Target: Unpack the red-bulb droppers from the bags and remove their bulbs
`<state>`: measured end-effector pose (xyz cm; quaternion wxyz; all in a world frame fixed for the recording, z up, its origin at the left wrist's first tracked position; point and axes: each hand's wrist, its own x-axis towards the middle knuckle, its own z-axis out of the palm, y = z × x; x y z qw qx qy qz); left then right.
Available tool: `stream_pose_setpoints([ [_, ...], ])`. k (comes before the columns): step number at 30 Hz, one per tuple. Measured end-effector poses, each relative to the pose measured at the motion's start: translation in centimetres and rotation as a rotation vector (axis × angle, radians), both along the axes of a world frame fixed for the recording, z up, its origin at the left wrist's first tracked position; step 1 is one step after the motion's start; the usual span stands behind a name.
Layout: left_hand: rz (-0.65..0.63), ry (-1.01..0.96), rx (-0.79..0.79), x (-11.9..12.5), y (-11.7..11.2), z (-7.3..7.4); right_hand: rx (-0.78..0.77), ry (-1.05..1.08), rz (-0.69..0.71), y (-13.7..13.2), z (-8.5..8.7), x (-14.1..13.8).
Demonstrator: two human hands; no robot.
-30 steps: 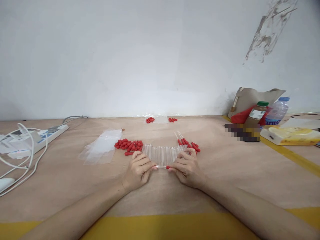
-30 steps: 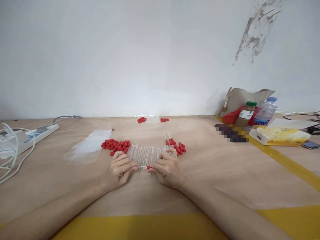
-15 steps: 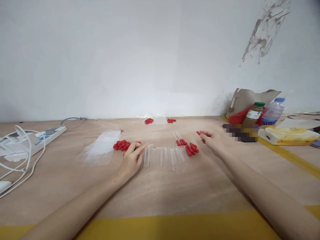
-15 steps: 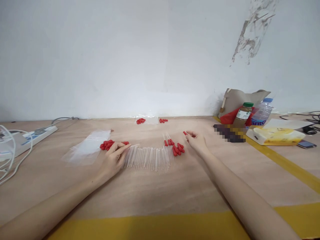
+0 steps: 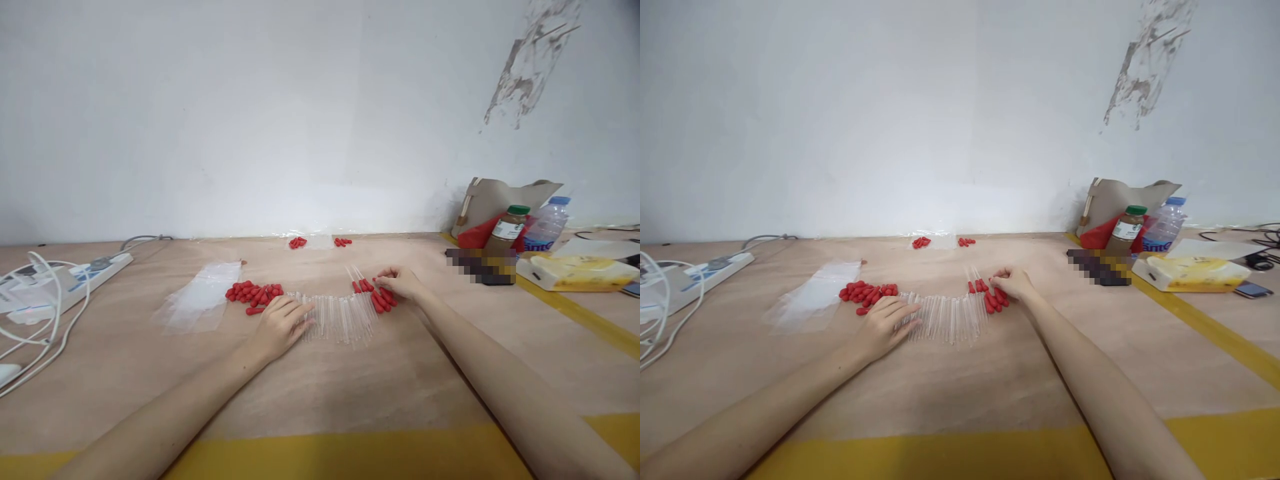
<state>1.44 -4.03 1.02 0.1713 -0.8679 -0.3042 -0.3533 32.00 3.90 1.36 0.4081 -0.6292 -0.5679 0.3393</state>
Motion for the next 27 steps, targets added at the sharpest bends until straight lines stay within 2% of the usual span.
stream_pose_setpoints([
  [7, -0.116, -0.028, -0.145, -0.3, -0.1, 0.3, -0.024, 0.028, 0.063, -0.5, 0.1, -0.3],
  [14, -0.145, -0.011, -0.229, -0.8, -0.2, 0.4, 0.016, 0.117, -0.092, 0.9, -1.1, 0.1],
  [17, -0.153, 0.003, -0.254, -1.0, -0.2, 0.5, 0.018, 0.154, -0.091, 0.9, -1.6, 0.1],
  [21, -0.115, 0.061, -0.271, -0.9, -0.5, 0.8, 0.007, 0.183, -0.021, 0.3, -1.8, -0.4],
  [27, 0.038, 0.156, -0.344, -0.3, -0.3, 1.1, 0.012, 0.195, 0.05, -0.1, -1.5, -1.5],
])
